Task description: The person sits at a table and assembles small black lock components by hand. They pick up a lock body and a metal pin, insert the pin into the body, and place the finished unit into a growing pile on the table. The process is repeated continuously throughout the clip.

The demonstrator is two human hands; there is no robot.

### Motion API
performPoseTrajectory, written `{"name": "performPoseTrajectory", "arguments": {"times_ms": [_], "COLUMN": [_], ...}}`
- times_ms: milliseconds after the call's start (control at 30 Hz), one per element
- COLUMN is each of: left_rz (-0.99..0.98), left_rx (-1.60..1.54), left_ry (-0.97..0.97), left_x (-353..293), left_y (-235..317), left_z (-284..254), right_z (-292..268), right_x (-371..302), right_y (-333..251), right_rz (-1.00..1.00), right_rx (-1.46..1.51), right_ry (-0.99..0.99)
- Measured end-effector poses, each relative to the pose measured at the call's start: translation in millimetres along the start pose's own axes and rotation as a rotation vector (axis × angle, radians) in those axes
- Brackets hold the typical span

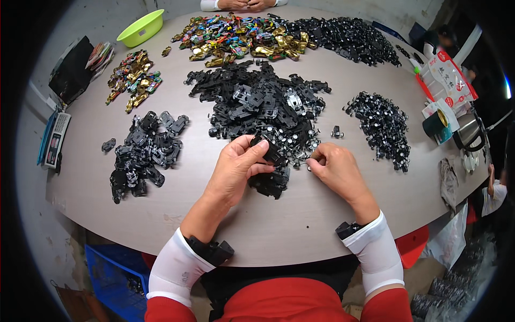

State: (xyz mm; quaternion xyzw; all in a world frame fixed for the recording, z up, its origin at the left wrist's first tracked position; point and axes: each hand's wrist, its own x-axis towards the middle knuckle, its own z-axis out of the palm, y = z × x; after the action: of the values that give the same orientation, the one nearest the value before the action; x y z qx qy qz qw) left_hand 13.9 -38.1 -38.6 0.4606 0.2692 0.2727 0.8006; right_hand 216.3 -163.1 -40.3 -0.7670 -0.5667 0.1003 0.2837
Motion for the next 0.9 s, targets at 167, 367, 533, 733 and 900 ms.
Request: {"name": "performPoseTrajectory", "arguments": {"times_ms": [167,367,533,733,900], "left_rz": [-0.009,-0.022,-0.045,-0.054,-0.033], "left_rx": [0.01,-0.007,-0.006,-0.012,-0.03], "left_ry": [0.013,-0.01,0.004,0.021,0.054], "left_x": [-1.0,-2.4,-3.9,-4.9,-6.8], "left_y": [-0.1,0.1,-0.2,0.9,-3.4], "left_z": [0.5,4.8,5.6,9.1,10.2], "right_z": [-9.2,-35.0,-38.6,-29.5,-19.1], "right_x": [0.2,-3.8,-4.3,-6.4,-3.6], "right_y": [-0.2,27.6,16.3,16.9,-30.1], "right_rz": [0.027,0.065,0.078,-0.046,-0.163], "right_rx": [0.118,-0.062,-0.006,-0.171,0.255], "right_ry": [0.055,0.059,-0.063,-0.026,0.142]}}
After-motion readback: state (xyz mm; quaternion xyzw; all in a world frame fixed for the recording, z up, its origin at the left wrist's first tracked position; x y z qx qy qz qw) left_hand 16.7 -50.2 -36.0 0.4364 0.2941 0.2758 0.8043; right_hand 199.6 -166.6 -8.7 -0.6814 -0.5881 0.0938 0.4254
